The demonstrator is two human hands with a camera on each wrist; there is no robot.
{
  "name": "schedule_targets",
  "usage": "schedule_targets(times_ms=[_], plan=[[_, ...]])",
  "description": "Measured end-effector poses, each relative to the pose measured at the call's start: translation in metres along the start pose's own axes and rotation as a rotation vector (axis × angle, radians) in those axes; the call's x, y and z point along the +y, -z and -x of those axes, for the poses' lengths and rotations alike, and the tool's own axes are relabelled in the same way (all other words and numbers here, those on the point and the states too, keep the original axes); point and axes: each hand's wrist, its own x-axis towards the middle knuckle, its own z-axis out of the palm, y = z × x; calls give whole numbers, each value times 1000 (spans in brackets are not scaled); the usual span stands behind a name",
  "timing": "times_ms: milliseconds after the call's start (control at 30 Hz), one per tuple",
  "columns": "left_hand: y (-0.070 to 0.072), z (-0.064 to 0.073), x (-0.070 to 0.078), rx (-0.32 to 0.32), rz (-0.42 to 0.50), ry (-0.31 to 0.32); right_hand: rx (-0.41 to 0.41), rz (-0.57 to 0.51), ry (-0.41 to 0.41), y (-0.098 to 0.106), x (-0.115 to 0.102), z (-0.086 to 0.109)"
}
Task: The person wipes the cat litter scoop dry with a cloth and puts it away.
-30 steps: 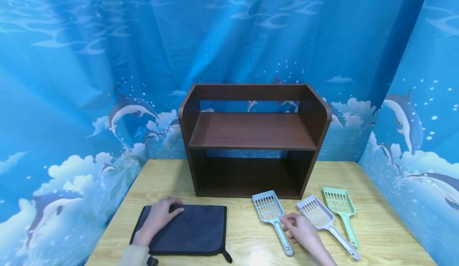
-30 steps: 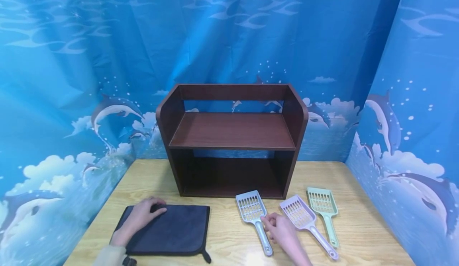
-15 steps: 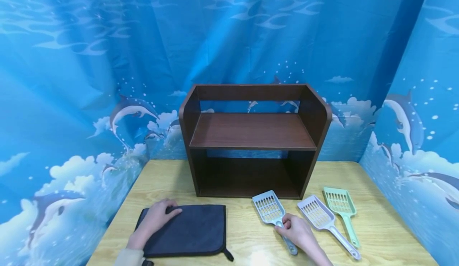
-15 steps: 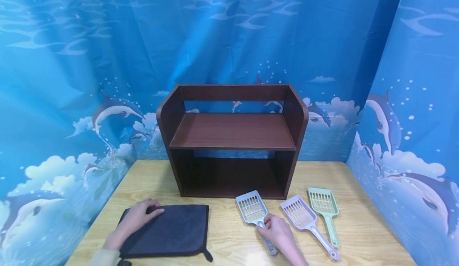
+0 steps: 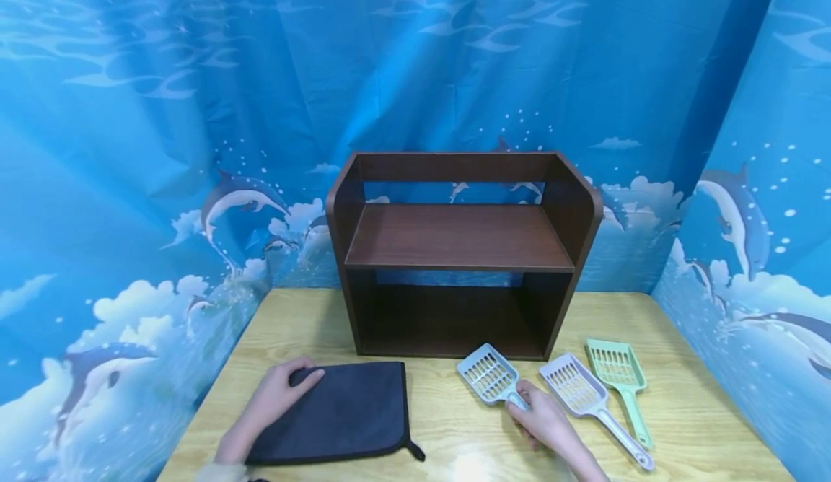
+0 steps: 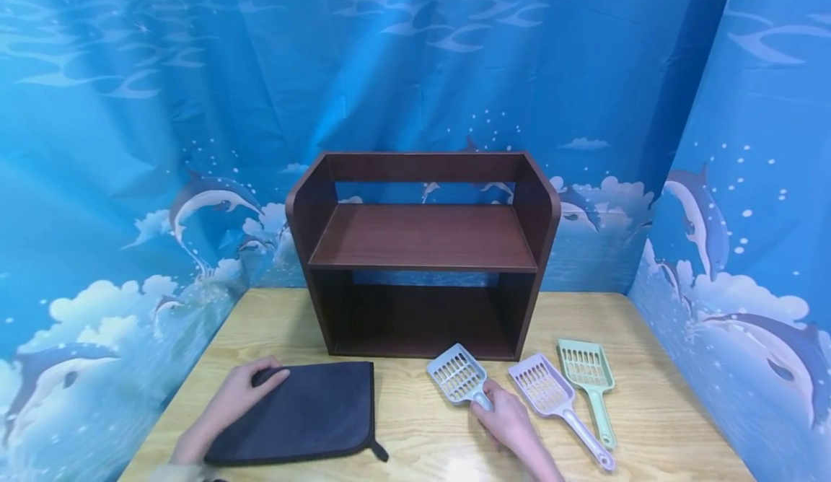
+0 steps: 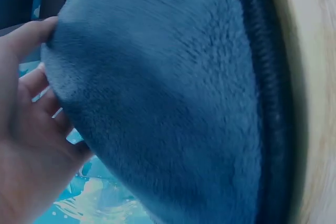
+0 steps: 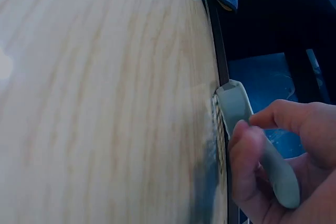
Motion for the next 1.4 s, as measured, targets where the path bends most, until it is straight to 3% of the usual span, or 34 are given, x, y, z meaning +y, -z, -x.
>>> schedule_targets(times_ms=[133,267,433,533,667,800,1100,1400], plan=[[7,6,6,100,81,-43,53,108,51,2,-3,-3],[14,10,17,197,200,-64,87,80,83,4,-7,-6],[18,10,35,357,398,-131,71,-41,72,8,-16,-12],[20,8,44,448,498,-184,-8,-185,32,10,-20,-14],[22,5,50,519,509,-277,-104,-364,-12,13,-23,-14],[26,2,55,533,475,-334,-122,-411,-6,15,-25,-14],[27,-4,65,453,553,-318,-143,-443,-3,18,-28,-16],[16,-11,73,487,511,-408,-132,-448,-59,22,-35,-16]])
